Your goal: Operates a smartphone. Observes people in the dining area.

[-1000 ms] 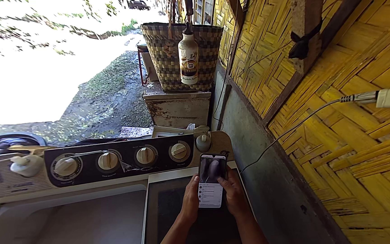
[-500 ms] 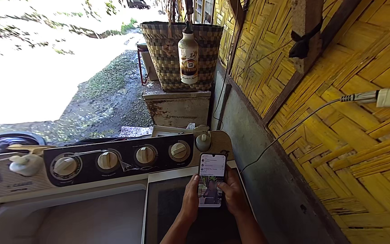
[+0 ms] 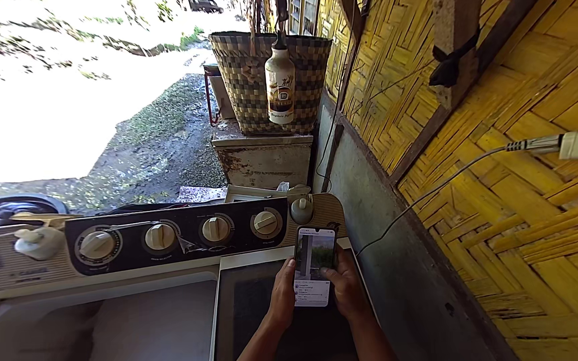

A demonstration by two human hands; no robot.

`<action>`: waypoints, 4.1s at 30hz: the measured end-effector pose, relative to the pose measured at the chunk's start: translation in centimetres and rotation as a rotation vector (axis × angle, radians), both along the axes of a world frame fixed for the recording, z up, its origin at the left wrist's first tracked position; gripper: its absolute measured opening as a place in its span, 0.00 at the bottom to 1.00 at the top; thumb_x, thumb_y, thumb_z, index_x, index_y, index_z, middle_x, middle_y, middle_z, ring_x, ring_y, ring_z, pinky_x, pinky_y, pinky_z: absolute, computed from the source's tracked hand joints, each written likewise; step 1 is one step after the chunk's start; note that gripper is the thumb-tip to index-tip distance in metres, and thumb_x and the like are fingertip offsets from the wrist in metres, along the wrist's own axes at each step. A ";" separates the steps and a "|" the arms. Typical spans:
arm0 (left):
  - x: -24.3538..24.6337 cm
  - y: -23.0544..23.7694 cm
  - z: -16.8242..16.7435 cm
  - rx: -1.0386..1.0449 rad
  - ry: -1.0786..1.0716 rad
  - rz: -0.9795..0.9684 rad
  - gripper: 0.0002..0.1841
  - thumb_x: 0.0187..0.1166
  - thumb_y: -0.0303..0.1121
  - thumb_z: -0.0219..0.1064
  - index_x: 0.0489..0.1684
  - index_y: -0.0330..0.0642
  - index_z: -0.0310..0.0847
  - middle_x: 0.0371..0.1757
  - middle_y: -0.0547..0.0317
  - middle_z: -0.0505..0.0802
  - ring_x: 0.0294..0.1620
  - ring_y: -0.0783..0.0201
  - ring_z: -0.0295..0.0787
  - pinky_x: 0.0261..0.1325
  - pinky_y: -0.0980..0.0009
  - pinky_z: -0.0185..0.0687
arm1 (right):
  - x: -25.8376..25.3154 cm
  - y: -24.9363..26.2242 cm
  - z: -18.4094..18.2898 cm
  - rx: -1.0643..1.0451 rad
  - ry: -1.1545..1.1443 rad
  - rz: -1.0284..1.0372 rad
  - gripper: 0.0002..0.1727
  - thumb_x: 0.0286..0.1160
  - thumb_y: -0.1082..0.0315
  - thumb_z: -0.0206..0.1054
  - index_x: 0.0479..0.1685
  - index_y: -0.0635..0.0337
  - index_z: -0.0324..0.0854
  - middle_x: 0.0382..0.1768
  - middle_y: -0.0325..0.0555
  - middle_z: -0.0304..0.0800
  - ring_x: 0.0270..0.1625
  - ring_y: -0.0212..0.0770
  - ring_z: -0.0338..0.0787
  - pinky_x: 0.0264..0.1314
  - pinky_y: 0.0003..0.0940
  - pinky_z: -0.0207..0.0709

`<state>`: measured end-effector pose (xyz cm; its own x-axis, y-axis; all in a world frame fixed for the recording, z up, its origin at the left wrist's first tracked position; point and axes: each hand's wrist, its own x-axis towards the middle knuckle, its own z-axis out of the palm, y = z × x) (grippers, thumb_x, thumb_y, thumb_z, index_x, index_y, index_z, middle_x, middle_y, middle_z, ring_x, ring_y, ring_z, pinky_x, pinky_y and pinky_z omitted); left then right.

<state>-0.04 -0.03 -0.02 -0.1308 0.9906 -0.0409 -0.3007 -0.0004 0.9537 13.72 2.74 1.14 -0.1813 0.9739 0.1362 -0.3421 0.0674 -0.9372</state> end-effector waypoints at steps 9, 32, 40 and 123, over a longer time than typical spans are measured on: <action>0.0 0.0 0.0 -0.019 -0.057 -0.022 0.28 0.91 0.40 0.29 0.63 0.34 0.75 0.46 0.57 0.94 0.47 0.70 0.93 0.55 0.71 0.90 | 0.0 0.0 0.0 -0.013 -0.012 -0.005 0.31 0.81 0.79 0.48 0.86 0.76 0.50 0.67 0.50 0.84 0.64 0.28 0.88 0.70 0.25 0.81; 0.1 -0.1 0.2 -0.006 -0.002 0.004 0.27 0.91 0.40 0.31 0.63 0.34 0.76 0.48 0.60 0.92 0.52 0.75 0.89 0.60 0.74 0.85 | 0.1 0.0 -0.1 0.023 0.000 0.001 0.32 0.77 0.82 0.49 0.84 0.79 0.50 0.65 0.50 0.86 0.64 0.28 0.88 0.72 0.25 0.80; 0.0 0.0 0.0 0.003 -0.011 -0.002 0.27 0.91 0.40 0.31 0.66 0.33 0.75 0.53 0.57 0.91 0.56 0.73 0.89 0.63 0.73 0.85 | 0.1 0.0 -0.1 0.029 0.016 0.015 0.36 0.73 0.82 0.52 0.85 0.79 0.48 0.68 0.52 0.83 0.66 0.28 0.87 0.72 0.25 0.79; -0.3 0.1 0.7 -0.034 -0.130 0.077 0.22 0.83 0.33 0.42 0.69 0.34 0.71 0.52 0.58 0.91 0.51 0.71 0.91 0.55 0.72 0.89 | 2.5 0.9 -0.4 -0.016 -0.043 0.600 0.72 0.42 0.93 0.68 0.90 0.65 0.13 0.85 0.53 0.63 0.80 0.39 0.78 0.81 0.37 0.76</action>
